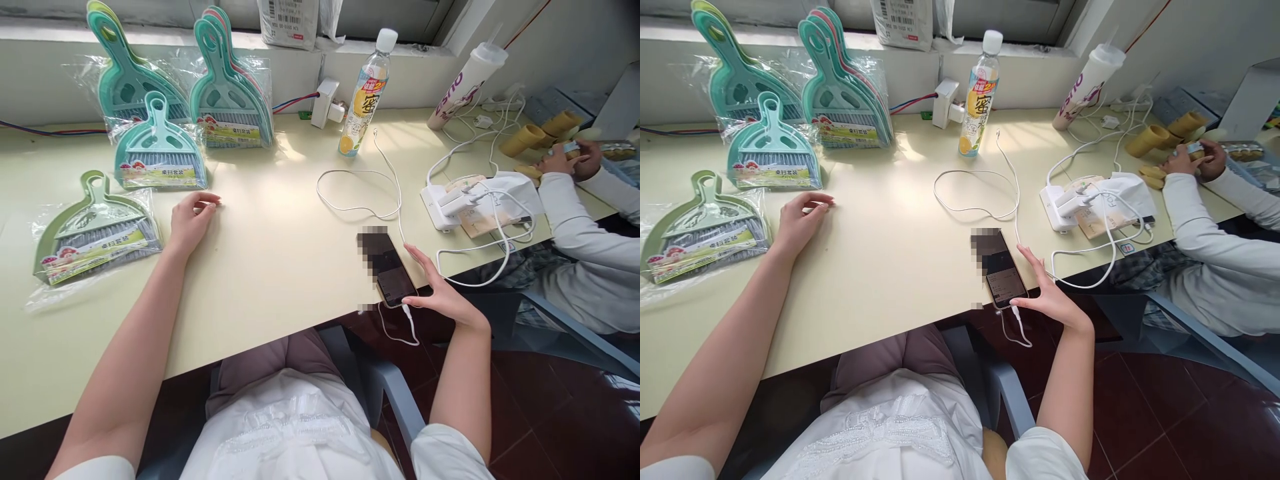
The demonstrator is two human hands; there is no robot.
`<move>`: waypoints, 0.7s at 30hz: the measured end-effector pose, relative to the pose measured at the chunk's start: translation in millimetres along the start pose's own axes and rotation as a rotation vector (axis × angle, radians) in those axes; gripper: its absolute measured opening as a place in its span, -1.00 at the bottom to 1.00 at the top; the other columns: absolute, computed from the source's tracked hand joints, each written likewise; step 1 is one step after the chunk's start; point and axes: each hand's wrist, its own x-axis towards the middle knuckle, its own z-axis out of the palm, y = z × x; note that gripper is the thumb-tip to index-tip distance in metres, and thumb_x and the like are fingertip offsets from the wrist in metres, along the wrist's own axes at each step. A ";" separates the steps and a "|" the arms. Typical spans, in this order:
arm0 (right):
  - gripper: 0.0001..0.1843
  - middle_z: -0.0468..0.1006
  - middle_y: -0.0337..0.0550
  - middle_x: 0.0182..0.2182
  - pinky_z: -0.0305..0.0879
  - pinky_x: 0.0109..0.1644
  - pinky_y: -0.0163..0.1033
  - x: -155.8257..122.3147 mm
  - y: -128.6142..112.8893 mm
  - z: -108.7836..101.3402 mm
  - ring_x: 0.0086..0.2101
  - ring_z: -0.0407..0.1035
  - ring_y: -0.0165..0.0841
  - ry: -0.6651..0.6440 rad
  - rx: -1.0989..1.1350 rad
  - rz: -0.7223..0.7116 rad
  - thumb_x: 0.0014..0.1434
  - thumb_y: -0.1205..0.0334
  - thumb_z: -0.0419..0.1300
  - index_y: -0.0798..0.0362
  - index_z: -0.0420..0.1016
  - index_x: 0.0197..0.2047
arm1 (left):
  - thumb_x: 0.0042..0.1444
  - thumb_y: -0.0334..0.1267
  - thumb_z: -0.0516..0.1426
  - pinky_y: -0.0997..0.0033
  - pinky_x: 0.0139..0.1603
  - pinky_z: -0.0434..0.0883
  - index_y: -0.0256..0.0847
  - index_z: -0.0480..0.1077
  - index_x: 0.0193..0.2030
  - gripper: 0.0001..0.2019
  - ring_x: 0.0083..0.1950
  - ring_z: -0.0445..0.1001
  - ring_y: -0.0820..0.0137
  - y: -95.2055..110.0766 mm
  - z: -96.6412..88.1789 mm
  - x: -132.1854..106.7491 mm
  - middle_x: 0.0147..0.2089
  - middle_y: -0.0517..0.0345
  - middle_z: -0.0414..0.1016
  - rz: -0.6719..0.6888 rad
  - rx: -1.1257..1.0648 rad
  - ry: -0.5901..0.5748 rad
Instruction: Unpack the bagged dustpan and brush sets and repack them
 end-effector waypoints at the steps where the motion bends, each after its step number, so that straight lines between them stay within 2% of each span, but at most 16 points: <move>1: 0.12 -0.20 -0.36 0.46 -0.20 0.45 0.18 0.0 -1.0 0.7 0.41 -0.36 -0.01 0.005 -0.001 0.005 0.00 -0.15 0.33 -0.38 -0.29 0.43 | 0.15 -0.24 0.06 0.38 -0.03 0.36 -0.23 0.49 -0.09 -0.74 -0.12 0.47 0.38 0.2 -0.3 -0.2 -0.07 0.10 0.57 0.000 0.005 -0.007; 11: 0.05 -0.20 -0.33 0.46 -0.34 0.46 0.17 3.1 -8.1 6.5 0.41 -0.34 -0.08 -0.012 -0.011 0.007 0.05 -0.12 0.31 -0.35 -0.24 0.44 | 0.15 -0.23 0.06 0.28 0.00 0.37 -0.06 0.48 -0.14 -0.79 -0.07 0.50 0.26 -2.0 0.4 0.0 -0.06 0.20 0.56 -0.022 0.011 -0.017; 13: -0.04 -0.13 -0.30 0.45 -0.29 0.46 0.16 7.9 -5.5 10.1 0.41 -0.27 -0.09 0.058 -0.001 0.016 0.09 -0.12 0.28 -0.34 -0.15 0.42 | 0.15 -0.23 0.05 0.29 0.00 0.37 -0.06 0.48 -0.13 -0.78 -0.08 0.50 0.28 -3.1 0.9 0.2 -0.06 0.20 0.56 -0.020 0.013 -0.015; 18: -0.31 0.07 -0.23 0.39 -0.13 0.45 0.09 24.5 4.3 21.7 0.38 -0.10 -0.18 0.389 0.079 -0.022 0.23 -0.13 0.12 -0.25 0.04 0.37 | 0.14 -0.21 0.04 0.27 -0.01 0.38 -0.11 0.49 -0.12 -0.75 -0.09 0.50 0.29 -5.0 1.4 0.2 -0.06 0.15 0.57 0.012 0.011 0.000; 21: -0.36 0.15 -0.21 0.36 -0.09 0.44 0.05 28.7 5.7 25.1 0.37 -0.04 -0.21 0.415 0.133 -0.049 0.24 -0.11 0.11 -0.22 0.11 0.34 | 0.12 -0.22 0.04 0.27 0.00 0.38 -0.11 0.49 -0.12 -0.74 -0.08 0.50 0.28 -5.0 1.2 0.4 -0.06 0.13 0.57 0.003 0.001 -0.003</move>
